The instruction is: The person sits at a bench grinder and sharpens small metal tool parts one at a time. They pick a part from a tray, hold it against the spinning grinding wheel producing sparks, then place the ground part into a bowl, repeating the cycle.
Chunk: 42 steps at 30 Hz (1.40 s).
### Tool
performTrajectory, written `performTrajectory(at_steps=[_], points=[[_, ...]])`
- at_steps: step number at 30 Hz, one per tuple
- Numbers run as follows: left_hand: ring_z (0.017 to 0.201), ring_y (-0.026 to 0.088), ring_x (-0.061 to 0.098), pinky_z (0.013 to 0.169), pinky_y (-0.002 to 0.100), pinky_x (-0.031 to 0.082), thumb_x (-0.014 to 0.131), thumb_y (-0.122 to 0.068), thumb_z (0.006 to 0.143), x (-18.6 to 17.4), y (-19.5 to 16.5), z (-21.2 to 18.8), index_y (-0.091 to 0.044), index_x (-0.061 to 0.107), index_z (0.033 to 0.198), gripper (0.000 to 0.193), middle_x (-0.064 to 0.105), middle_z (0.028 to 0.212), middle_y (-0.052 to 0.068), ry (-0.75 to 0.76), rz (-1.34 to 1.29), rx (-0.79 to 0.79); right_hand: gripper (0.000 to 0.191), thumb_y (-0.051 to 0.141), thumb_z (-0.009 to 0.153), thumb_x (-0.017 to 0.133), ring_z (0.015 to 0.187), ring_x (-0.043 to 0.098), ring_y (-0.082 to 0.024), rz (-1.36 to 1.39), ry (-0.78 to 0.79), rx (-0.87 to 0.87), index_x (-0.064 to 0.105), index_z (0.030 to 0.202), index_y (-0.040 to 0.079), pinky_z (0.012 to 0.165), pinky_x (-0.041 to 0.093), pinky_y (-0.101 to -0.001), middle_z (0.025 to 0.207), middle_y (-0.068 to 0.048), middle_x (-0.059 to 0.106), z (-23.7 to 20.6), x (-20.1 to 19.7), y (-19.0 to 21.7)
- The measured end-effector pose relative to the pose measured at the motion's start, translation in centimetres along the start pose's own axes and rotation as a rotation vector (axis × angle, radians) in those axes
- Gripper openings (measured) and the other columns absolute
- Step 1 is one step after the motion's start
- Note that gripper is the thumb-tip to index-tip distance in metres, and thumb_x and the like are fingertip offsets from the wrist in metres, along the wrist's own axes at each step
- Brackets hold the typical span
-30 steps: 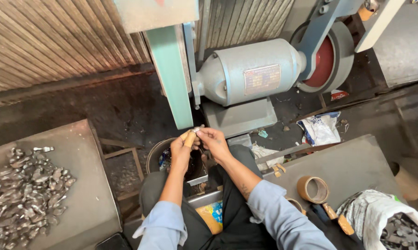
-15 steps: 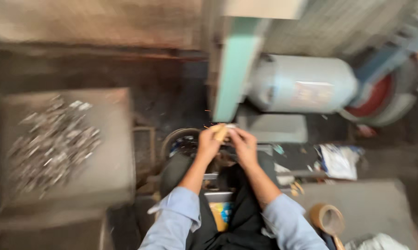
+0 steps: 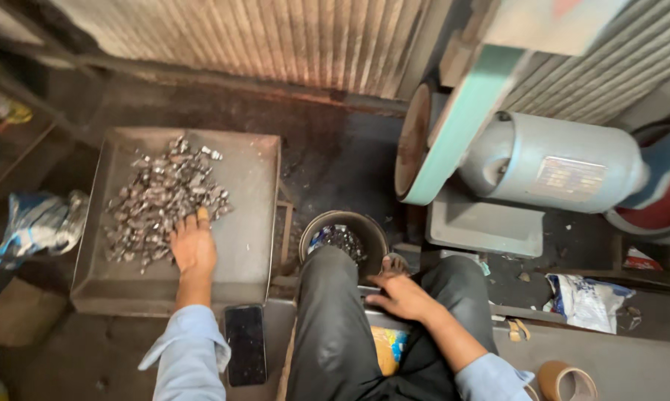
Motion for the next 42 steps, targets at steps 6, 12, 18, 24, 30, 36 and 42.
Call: performTrajectory(at_steps=[6,12,18,24,30,36,42], points=[[0.107,0.039,0.064,0.090,0.050,0.053,0.062,-0.017,0.100,-2.2,-3.7,-0.8,-0.011,0.065,0.138,0.039,0.066,0.115,0.018,-0.086,-0.546,-0.105,0.053,0.035,0.093,0.072,0.108,0.065,-0.040,0.027,-0.009,-0.056,0.061,0.132,0.000,0.093,0.051,-0.0454,0.115,-0.023,0.068,-0.6,0.2,1.3],[0.097,0.023,0.069,0.084,0.039,0.060,0.067,-0.010,0.097,-5.7,-21.2,-8.2,-0.006,0.066,0.127,0.031,0.070,0.111,0.011,0.394,-2.183,-0.475,0.054,0.017,0.088,0.076,0.091,0.067,-0.024,0.462,-0.437,-0.112,0.058,0.136,0.000,0.084,0.053,-0.0360,0.104,-0.014,0.068,-2.6,-2.1,2.6],[0.096,0.023,0.073,0.084,0.040,0.064,0.059,-0.014,0.094,-8.0,-35.2,-15.1,-0.006,0.063,0.124,0.031,0.073,0.108,0.008,1.125,-2.350,-0.691,0.027,0.008,0.098,0.069,0.092,0.067,-0.013,0.658,-0.777,-0.077,0.069,0.122,-0.004,0.080,0.054,-0.0260,0.100,-0.007,0.070,-6.7,-3.5,-2.0],[0.091,0.016,0.072,0.074,0.031,0.061,0.070,-0.005,0.091,-7.2,-36.9,-15.3,-0.001,0.061,0.134,0.044,0.074,0.106,0.010,0.768,-1.998,-0.177,0.024,0.018,0.104,0.064,0.074,0.063,-0.009,1.364,-0.564,0.160,0.073,0.106,-0.004,0.069,0.051,-0.0244,0.085,-0.004,0.071,-6.8,-0.4,-8.7],[0.080,0.013,0.072,0.072,0.026,0.060,0.066,-0.006,0.096,-6.3,-38.0,-12.2,0.002,0.068,0.128,0.032,0.076,0.095,0.007,0.585,-1.840,-0.020,0.023,0.021,0.102,0.063,0.074,0.060,-0.005,1.366,-0.603,0.125,0.074,0.109,0.002,0.067,0.048,-0.0207,0.086,0.001,0.069,-5.7,-2.5,-8.1],[0.075,0.013,0.069,0.064,0.026,0.055,0.060,-0.013,0.102,-4.9,-40.3,-6.7,0.003,0.069,0.126,0.030,0.074,0.090,0.007,0.767,-1.890,-0.130,0.019,0.016,0.099,0.068,0.069,0.057,-0.005,1.323,-0.725,0.201,0.074,0.108,0.001,0.062,0.045,-0.0215,0.080,0.002,0.067,-1.7,-6.5,-8.7],[0.072,0.013,0.068,0.062,0.025,0.052,0.060,-0.015,0.102,-3.4,-42.8,-3.4,0.002,0.073,0.115,0.025,0.074,0.086,0.006,0.760,-1.914,-0.181,0.018,0.016,0.099,0.069,0.066,0.055,-0.005,1.358,-0.823,0.204,0.073,0.104,-0.001,0.061,0.046,-0.0220,0.079,0.002,0.067,1.4,-8.7,-10.1]])
Point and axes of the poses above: each hand's wrist, its own z-axis towards the middle knuckle, its own x-axis out of the palm, y = z × x, the point moved 5 cm from there along z, towards the middle knuckle
